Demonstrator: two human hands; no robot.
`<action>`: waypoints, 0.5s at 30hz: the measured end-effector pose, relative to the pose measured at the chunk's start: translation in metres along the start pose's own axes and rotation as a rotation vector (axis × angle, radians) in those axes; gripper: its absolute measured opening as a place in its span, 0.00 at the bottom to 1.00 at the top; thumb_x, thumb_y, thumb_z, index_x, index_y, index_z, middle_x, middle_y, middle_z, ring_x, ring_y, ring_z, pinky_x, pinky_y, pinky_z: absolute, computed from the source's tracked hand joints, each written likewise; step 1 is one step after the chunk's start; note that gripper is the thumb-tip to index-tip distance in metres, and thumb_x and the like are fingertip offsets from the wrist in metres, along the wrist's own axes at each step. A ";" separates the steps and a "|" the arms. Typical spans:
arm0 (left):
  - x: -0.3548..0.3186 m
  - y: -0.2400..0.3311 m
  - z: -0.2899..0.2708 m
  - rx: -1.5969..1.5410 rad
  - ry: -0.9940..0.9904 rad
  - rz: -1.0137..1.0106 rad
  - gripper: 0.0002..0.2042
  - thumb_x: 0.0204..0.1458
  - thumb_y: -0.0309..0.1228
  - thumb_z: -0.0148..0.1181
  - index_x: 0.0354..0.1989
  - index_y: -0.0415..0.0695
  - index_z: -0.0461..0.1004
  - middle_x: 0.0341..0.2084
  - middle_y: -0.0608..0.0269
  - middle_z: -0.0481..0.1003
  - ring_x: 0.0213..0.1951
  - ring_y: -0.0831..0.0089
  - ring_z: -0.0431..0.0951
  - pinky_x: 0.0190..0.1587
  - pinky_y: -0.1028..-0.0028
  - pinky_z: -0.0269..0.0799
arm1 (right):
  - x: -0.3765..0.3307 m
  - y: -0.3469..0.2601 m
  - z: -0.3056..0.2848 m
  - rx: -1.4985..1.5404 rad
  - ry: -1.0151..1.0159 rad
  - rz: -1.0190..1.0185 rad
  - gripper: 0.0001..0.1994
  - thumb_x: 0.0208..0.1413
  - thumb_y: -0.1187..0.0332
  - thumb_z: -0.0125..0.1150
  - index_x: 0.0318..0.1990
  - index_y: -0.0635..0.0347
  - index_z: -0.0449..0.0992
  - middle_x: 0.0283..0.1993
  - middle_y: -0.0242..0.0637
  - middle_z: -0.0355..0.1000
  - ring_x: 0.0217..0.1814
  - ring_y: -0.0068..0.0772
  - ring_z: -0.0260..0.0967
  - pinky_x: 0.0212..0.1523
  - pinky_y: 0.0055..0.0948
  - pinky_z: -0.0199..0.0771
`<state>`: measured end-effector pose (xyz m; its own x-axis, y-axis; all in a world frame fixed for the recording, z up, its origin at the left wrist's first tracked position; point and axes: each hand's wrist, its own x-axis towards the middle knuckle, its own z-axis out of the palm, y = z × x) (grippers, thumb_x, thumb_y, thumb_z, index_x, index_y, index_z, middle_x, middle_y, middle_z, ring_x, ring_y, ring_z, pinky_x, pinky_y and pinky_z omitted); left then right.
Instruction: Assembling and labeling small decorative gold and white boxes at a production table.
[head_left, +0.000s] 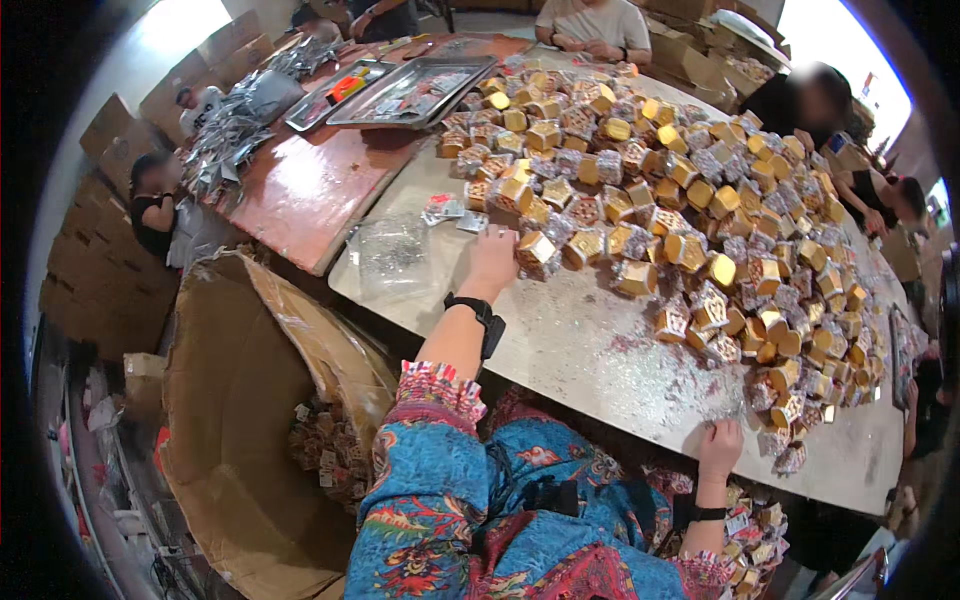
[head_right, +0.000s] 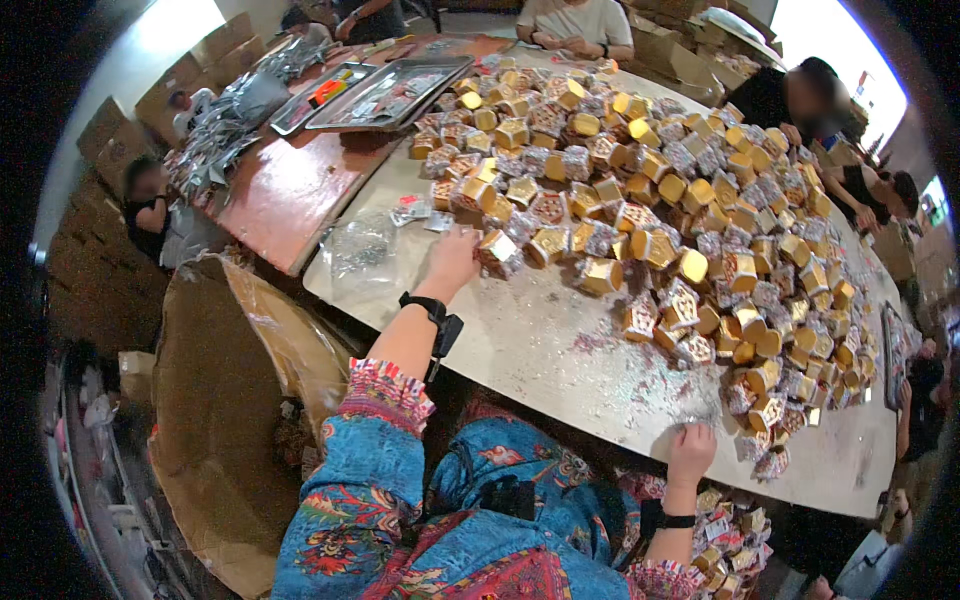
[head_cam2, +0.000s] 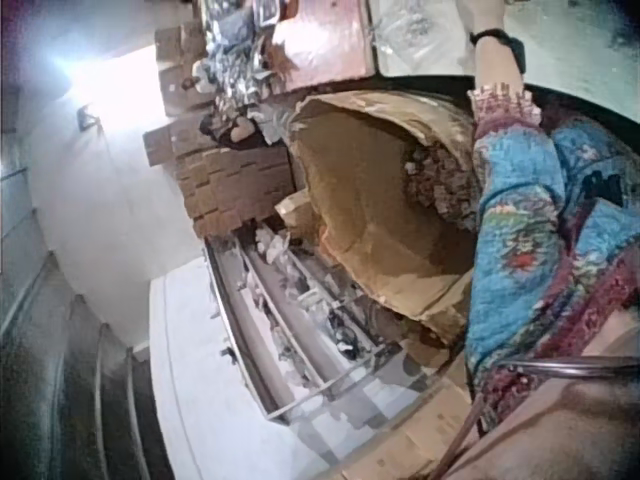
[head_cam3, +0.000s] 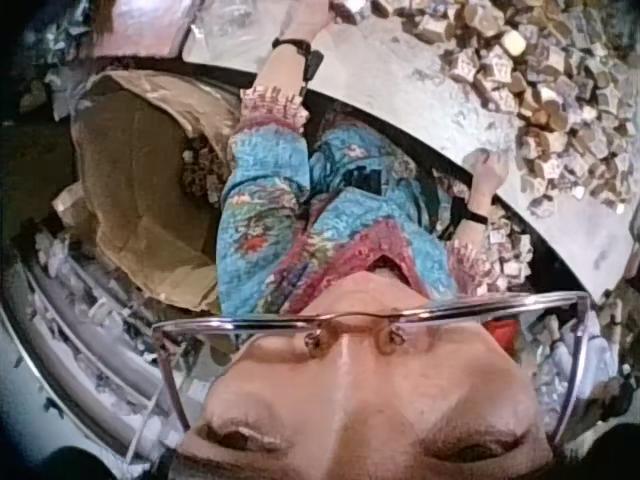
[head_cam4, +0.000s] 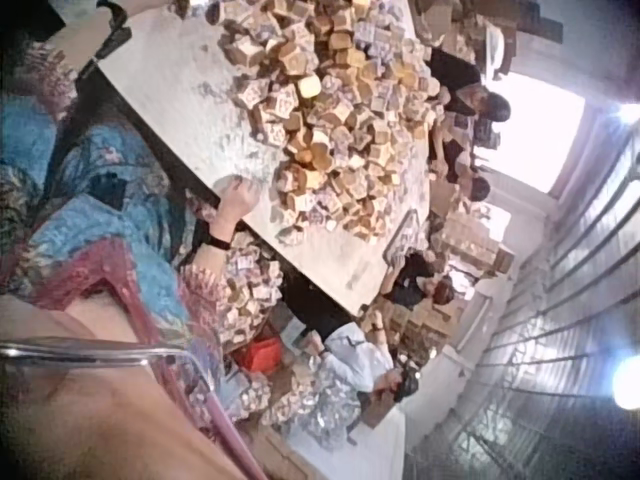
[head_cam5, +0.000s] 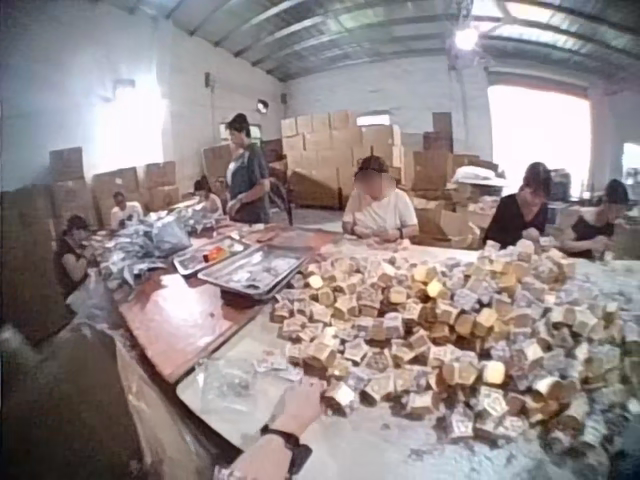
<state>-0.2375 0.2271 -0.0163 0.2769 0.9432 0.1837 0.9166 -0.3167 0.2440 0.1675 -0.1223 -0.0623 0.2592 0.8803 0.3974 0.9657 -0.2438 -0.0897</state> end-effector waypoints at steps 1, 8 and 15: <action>-0.005 0.001 -0.007 0.032 -0.046 -0.068 0.21 0.41 0.30 0.61 0.47 0.47 0.68 0.44 0.50 0.67 0.49 0.51 0.68 0.45 0.58 0.70 | 0.002 -0.004 -0.002 0.006 -0.022 -0.008 0.07 0.41 0.75 0.57 0.30 0.59 0.71 0.35 0.41 0.67 0.39 0.46 0.65 0.40 0.41 0.65; -0.033 0.025 -0.032 -0.302 0.339 -0.382 0.34 0.34 0.35 0.69 0.54 0.43 0.66 0.44 0.46 0.69 0.45 0.50 0.70 0.49 0.59 0.67 | 0.011 -0.012 -0.022 0.124 0.084 0.019 0.01 0.45 0.75 0.58 0.27 0.59 0.72 0.30 0.39 0.67 0.35 0.45 0.66 0.36 0.39 0.66; -0.046 0.067 -0.053 -0.806 0.361 -0.270 0.35 0.38 0.34 0.70 0.58 0.42 0.64 0.43 0.52 0.69 0.44 0.61 0.71 0.46 0.68 0.69 | 0.021 -0.005 -0.018 0.492 0.126 0.289 0.03 0.44 0.74 0.61 0.28 0.63 0.75 0.29 0.40 0.67 0.32 0.42 0.68 0.33 0.32 0.68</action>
<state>-0.2044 0.1573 0.0421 -0.1482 0.9495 0.2766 0.4212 -0.1924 0.8863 0.1675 -0.1102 -0.0367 0.5387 0.7434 0.3963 0.7582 -0.2227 -0.6128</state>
